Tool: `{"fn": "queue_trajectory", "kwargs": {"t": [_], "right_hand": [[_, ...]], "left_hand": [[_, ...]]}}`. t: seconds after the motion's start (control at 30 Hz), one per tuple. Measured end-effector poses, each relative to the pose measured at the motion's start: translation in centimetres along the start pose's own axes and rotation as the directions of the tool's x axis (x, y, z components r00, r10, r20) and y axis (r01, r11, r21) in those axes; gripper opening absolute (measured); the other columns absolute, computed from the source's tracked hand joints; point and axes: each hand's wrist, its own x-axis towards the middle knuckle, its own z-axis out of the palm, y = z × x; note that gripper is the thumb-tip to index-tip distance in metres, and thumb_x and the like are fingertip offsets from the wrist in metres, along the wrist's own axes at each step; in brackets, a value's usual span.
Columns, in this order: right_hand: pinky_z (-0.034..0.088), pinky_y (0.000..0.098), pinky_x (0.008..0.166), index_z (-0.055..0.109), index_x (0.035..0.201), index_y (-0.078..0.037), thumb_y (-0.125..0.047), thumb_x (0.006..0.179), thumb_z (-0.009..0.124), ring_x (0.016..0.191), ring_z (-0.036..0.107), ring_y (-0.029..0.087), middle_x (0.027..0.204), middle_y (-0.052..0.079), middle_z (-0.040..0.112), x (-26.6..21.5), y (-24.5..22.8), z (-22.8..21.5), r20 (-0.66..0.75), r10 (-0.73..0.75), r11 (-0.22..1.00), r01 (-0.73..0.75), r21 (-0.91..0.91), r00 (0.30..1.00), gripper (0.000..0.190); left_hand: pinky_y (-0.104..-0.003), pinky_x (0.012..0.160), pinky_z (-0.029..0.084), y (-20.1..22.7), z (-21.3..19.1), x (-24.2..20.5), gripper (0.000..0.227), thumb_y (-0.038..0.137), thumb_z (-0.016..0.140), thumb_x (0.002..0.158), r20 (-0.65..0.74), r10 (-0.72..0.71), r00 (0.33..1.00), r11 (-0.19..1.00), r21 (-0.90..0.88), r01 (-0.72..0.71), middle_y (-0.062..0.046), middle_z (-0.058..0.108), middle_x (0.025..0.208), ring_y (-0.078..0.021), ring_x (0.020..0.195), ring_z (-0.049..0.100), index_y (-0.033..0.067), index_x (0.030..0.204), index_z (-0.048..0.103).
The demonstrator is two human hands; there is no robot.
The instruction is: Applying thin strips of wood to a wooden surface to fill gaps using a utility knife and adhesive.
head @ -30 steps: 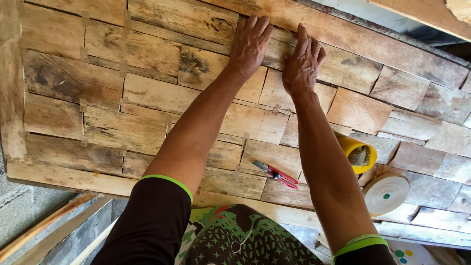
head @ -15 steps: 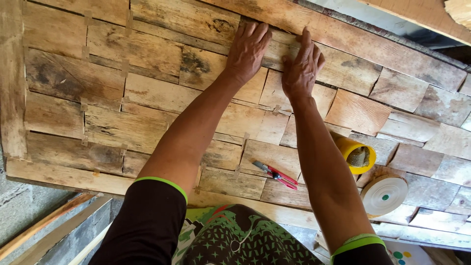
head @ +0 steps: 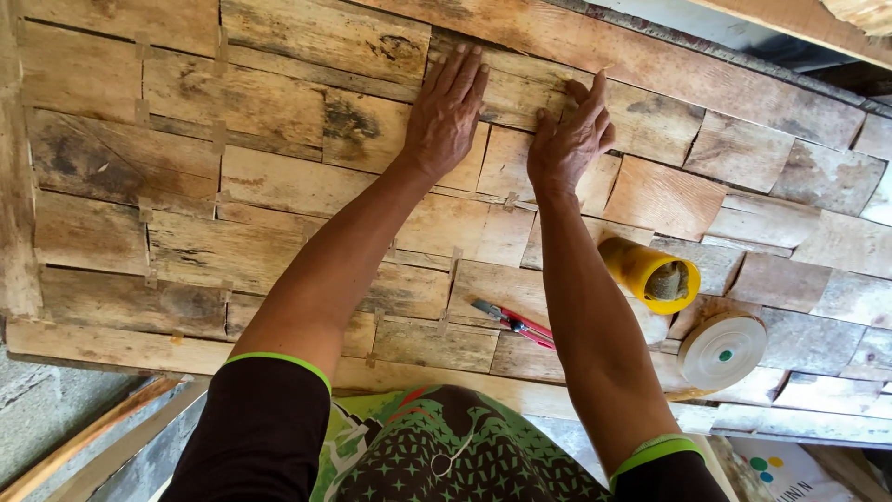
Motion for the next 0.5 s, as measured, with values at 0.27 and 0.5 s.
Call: {"fn": "queue_trajectory", "kwargs": {"t": [0.27,0.5], "right_hand": [[0.025,0.0502,0.110,0.022,0.159,-0.007,-0.005,0.088,0.082,0.119,0.056,0.022,0.127,-0.001,0.069,0.8,1.7,0.6,0.037,0.059,0.994,-0.062,0.089,0.998,0.093],[0.027,0.0510,0.109,0.023,0.157,-0.008,-0.003,0.089,0.081,0.118,0.055,0.022,0.121,0.000,0.069,1.2,2.4,0.7,0.041,0.029,0.996,-0.032,0.086,0.999,0.090]], "left_hand": [[-0.048,0.131,0.016,-0.2,0.0,-0.4,0.054,0.021,0.056,0.111,0.069,0.006,0.998,1.000,-0.005,-0.006,-0.018,0.026,0.169,-0.0351,0.157,0.023,0.0001,0.158,0.043],[-0.046,0.132,0.013,-0.6,0.5,-0.4,0.053,0.022,0.048,0.115,0.090,0.013,0.996,1.000,0.016,-0.014,-0.016,0.020,0.171,-0.0319,0.159,0.017,0.0030,0.163,0.036]]}}
